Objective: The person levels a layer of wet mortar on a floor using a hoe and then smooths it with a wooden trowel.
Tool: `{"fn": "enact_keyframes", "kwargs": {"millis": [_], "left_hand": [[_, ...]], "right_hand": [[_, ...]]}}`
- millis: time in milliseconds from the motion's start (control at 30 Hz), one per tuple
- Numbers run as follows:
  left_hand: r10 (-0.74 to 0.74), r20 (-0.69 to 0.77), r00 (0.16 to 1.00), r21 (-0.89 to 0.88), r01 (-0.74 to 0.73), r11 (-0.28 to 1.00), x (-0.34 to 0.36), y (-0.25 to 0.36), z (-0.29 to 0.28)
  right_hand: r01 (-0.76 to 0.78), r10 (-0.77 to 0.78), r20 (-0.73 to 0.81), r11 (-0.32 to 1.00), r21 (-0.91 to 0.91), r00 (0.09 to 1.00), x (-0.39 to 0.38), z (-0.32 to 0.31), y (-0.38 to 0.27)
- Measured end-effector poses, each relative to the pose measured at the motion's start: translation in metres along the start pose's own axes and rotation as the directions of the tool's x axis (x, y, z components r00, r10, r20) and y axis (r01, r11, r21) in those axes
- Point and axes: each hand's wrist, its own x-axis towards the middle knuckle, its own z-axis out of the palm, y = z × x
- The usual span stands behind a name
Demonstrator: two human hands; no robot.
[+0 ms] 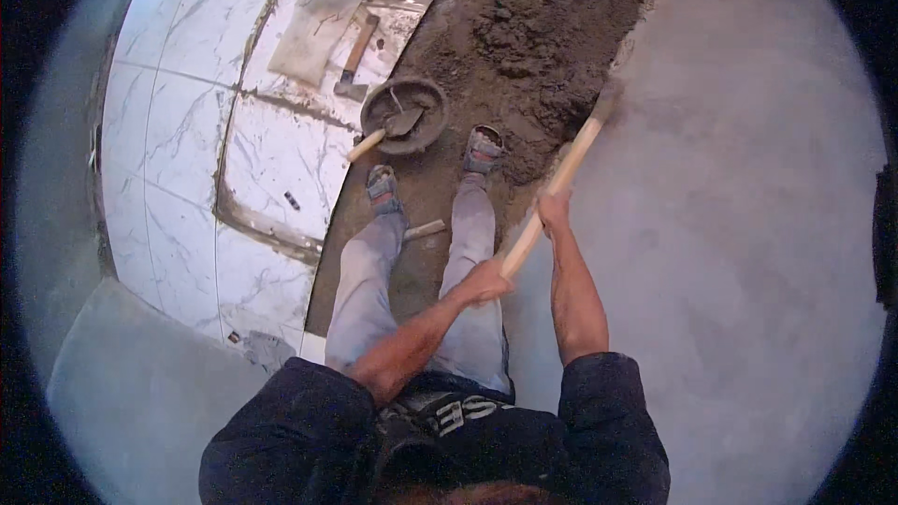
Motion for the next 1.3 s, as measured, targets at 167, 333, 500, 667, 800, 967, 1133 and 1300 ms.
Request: {"fn": "enact_keyframes", "kwargs": {"millis": [167, 333, 500, 667, 800, 967, 1133, 1300], "left_hand": [[-0.016, -0.009, 1.0, 0.048, 0.016, 0.999, 0.012, 0.0, -0.023], [-0.026, 0.057, 0.998, 0.082, 0.021, 0.996, 0.023, 0.041, -0.011], [-0.072, -0.03, 0.997, 0.161, 0.076, 0.984, 0.019, -0.018, -0.027], [-0.052, 0.082, 0.995, 0.096, 0.044, 0.994, 0.022, -0.006, -0.038], [-0.037, -0.009, 0.999, 0.153, 0.038, 0.988, -0.014, -0.03, -0.04], [-0.035, 0.049, 0.998, 0.337, 0.017, 0.941, -0.053, -0.039, -0.101], [-0.19, 0.106, 0.976, 0.397, 0.134, 0.908, -0.113, -0.06, -0.15], [-0.197, -0.007, 0.98, 0.44, 0.18, 0.88, -0.176, -0.124, -0.185]], "right_hand": [[-0.056, 0.022, 0.191, 0.984, 0.172, 0.981, -0.005, 0.023, -0.035], [0.047, -0.067, 0.143, 0.989, 0.142, 0.987, 0.127, -0.028, -0.008], [-0.183, 0.076, 0.231, 0.854, 0.487, 0.97, 0.083, 0.014, -0.077], [-0.148, -0.013, 0.242, 0.76, 0.633, 0.97, 0.101, 0.0, -0.075], [-0.163, 0.017, 0.218, 0.722, 0.673, 0.976, 0.054, 0.013, -0.067], [-0.085, -0.003, 0.118, 0.672, 0.736, 0.993, 0.016, 0.043, -0.077], [-0.147, 0.022, 0.158, 0.513, 0.846, 0.987, -0.038, 0.111, -0.038], [-0.308, 0.16, 0.264, 0.461, 0.832, 0.951, -0.101, 0.211, -0.023]]}}
